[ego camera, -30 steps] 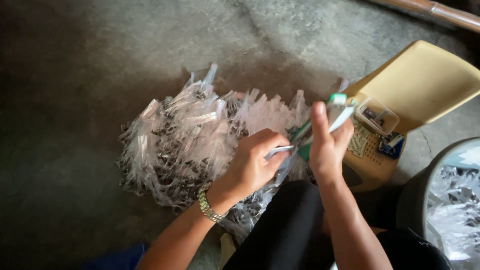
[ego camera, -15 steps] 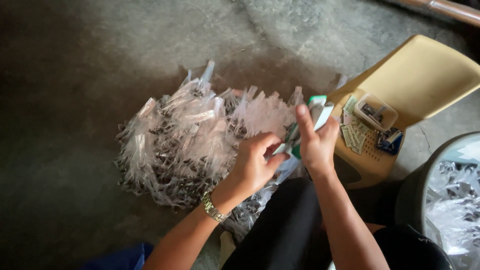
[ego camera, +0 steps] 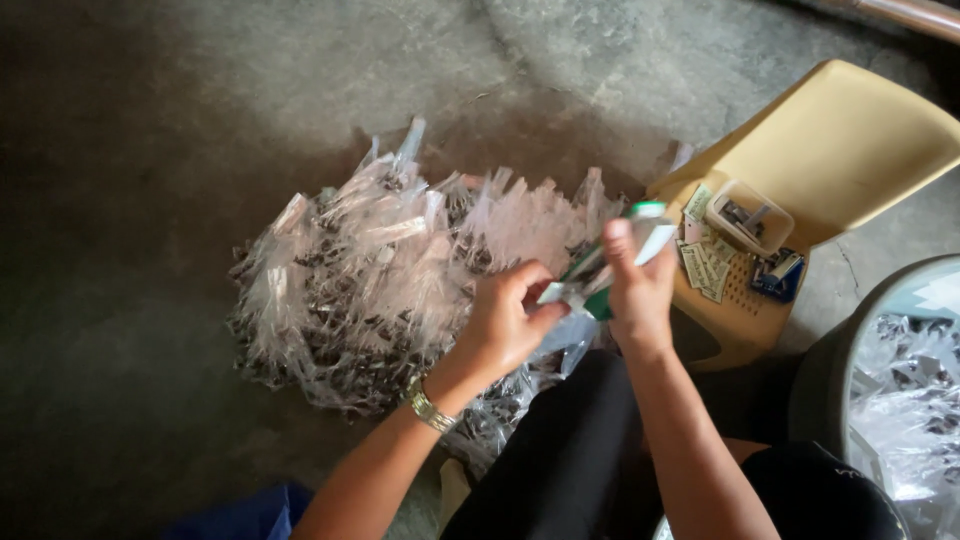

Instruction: Stapling paper labels onto small plastic packages manually.

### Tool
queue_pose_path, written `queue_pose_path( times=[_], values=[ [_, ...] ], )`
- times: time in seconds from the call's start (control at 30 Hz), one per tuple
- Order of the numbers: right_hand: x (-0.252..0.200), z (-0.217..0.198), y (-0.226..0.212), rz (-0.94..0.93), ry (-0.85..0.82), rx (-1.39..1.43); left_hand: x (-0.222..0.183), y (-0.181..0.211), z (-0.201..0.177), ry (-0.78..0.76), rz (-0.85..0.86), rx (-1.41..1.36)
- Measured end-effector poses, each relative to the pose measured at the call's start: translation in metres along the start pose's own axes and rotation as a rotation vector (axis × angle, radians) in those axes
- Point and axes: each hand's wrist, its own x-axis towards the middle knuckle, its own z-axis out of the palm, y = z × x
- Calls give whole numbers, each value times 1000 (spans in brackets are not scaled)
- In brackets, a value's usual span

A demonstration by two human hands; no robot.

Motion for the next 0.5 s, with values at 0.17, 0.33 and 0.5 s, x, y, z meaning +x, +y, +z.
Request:
queue_pose_path(
  times=[0.17, 0.33, 0.5],
  values=[
    [6, -31, -30, 210, 122, 300, -3, -26, -12, -26, -108, -26],
    [-17, -64, 8, 281, -103, -160, 9, -30, -12, -55, -211, -206],
    [-26, -62, 30, 294, -84, -32, 18, -25, -5, -13, -210, -133]
  ],
)
